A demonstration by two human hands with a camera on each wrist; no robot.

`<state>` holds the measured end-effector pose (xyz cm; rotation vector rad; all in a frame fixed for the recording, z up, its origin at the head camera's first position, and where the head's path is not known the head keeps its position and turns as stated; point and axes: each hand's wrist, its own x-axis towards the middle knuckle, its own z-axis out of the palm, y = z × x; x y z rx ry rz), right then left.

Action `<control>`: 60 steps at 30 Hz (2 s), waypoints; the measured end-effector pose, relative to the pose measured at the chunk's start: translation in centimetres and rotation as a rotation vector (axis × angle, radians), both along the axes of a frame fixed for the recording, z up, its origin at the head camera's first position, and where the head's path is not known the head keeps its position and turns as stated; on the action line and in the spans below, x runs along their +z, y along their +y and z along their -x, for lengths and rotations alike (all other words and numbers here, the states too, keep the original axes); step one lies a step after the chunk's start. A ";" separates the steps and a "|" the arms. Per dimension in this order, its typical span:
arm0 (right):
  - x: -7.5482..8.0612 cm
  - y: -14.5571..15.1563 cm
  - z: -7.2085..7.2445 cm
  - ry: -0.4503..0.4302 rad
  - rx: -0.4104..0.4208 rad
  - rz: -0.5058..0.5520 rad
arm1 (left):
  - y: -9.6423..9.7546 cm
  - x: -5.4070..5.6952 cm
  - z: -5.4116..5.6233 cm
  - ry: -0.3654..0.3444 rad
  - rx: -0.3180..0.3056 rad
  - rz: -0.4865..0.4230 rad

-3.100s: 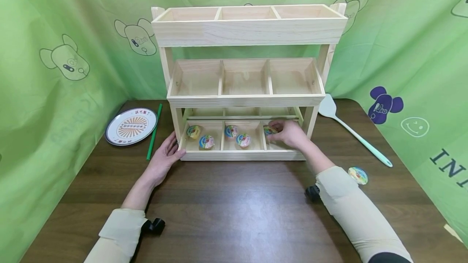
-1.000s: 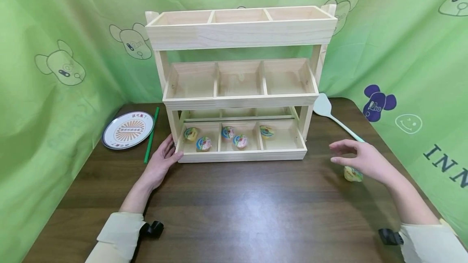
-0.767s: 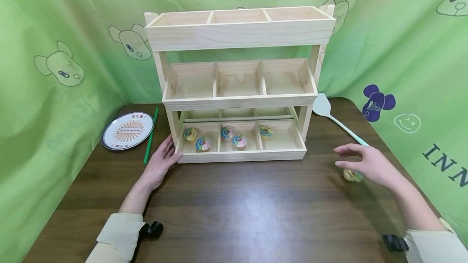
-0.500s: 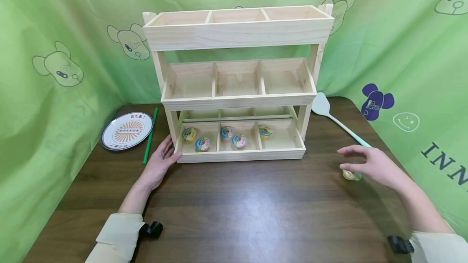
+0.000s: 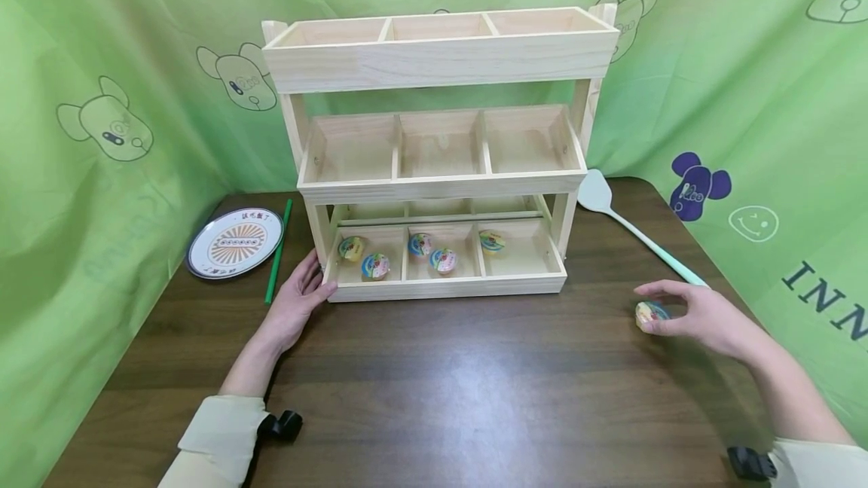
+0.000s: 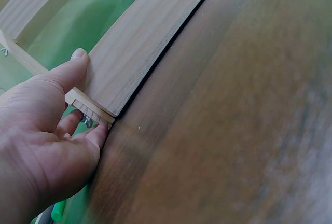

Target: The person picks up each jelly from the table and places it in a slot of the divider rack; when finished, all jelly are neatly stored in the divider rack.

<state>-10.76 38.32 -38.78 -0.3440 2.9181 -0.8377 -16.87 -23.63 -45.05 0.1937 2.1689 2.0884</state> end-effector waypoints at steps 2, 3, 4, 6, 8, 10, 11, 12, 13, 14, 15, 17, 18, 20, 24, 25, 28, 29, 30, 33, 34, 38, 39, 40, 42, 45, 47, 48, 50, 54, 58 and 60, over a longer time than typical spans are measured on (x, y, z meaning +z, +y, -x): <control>-0.1 0.1 0.0 -0.011 0.003 -0.009 | 0.0 0.0 0.0 0.003 -0.001 -0.002; -0.1 0.1 -0.1 -0.015 0.004 -0.014 | 0.0 0.0 0.1 0.005 -0.002 -0.001; -0.1 0.2 -0.1 -0.020 0.005 -0.019 | 0.0 0.0 0.1 0.007 -0.002 -0.001; -0.1 0.2 -0.1 -0.033 0.018 -0.021 | 0.0 0.0 0.1 0.006 0.000 -0.001; -0.2 0.3 0.0 -0.040 0.035 -0.023 | 0.0 0.0 0.1 0.006 -0.002 -0.003; -0.2 0.3 0.0 -0.043 0.038 -0.026 | 0.0 0.0 0.1 0.007 -0.002 -0.005; -0.2 0.2 0.1 -0.045 0.039 -0.024 | 0.0 0.0 0.1 0.007 -0.003 -0.006; -0.2 0.2 0.1 -0.045 0.039 -0.023 | 0.0 -0.1 0.1 0.010 -0.003 -0.006; -0.2 0.2 0.1 -0.045 0.039 -0.021 | 0.0 0.0 0.1 0.012 -0.004 -0.007; -0.2 0.1 0.2 -0.042 0.037 -0.020 | 0.0 0.0 0.1 0.012 -0.005 -0.006; -0.2 0.0 0.2 -0.039 0.035 -0.018 | 0.0 0.0 0.1 0.012 -0.006 -0.005; -0.3 -0.2 0.3 -0.026 0.038 -0.018 | 0.0 0.0 0.0 0.008 -0.004 -0.002; -0.3 -0.3 0.4 -0.019 0.037 -0.022 | -0.1 0.0 0.0 0.008 -0.004 -0.001; -0.3 -0.6 0.5 -0.008 0.038 -0.025 | -0.1 0.1 0.0 0.001 -0.006 0.001; -0.1 -1.3 0.9 0.005 0.044 -0.025 | 0.0 0.1 0.0 -0.004 -0.004 0.001; -0.1 -1.5 1.0 0.008 0.050 -0.024 | 0.0 0.1 -0.1 -0.004 -0.005 0.002; 0.2 -1.9 1.4 0.021 0.050 -0.026 | 0.0 0.1 -0.1 -0.001 -0.002 0.001; 0.3 -2.0 1.6 0.022 0.050 -0.025 | -0.1 0.2 0.0 0.002 -0.003 0.000; 0.4 -2.1 1.7 0.026 0.049 -0.028 | -0.1 0.2 0.0 0.005 -0.002 0.001; 0.9 -2.6 2.0 0.023 0.036 -0.025 | -0.1 0.1 0.0 0.008 -0.002 0.002; 1.1 -2.7 2.1 0.022 0.034 -0.023 | -0.1 0.1 0.0 0.009 -0.001 0.002; 1.6 -3.4 2.4 0.027 0.025 -0.008 | -0.2 0.0 0.0 0.004 -0.002 -0.003; 1.7 -3.6 2.5 0.032 0.024 -0.007 | -0.1 0.0 0.0 0.003 -0.003 -0.005; 1.8 -3.8 2.6 0.035 0.024 -0.004 | -0.1 0.0 0.0 0.000 -0.001 -0.007; 2.0 -4.2 2.8 0.046 0.027 0.002 | -0.1 0.0 0.1 -0.002 -0.001 -0.010; 2.3 -4.8 3.0 0.065 0.038 0.015 | -0.1 0.0 0.1 -0.006 -0.002 -0.008; 2.4 -5.2 3.2 0.067 0.043 0.036 | 0.0 0.1 0.1 -0.007 -0.003 -0.004; 2.5 -5.3 3.2 0.069 0.044 0.046 | 0.0 0.1 0.0 -0.007 -0.003 -0.001; 2.6 -5.7 3.4 0.067 0.046 0.065 | 0.0 0.1 0.0 -0.009 -0.001 0.004; 2.8 -6.4 3.8 0.085 0.052 0.078 | 0.0 0.1 0.1 -0.007 0.002 -0.001; 2.9 -7.1 4.3 0.094 0.057 0.092 | 0.0 -0.1 0.1 -0.004 0.000 -0.020; 2.9 -7.5 4.6 0.097 0.058 0.102 | 0.0 -0.2 0.1 -0.001 0.001 -0.024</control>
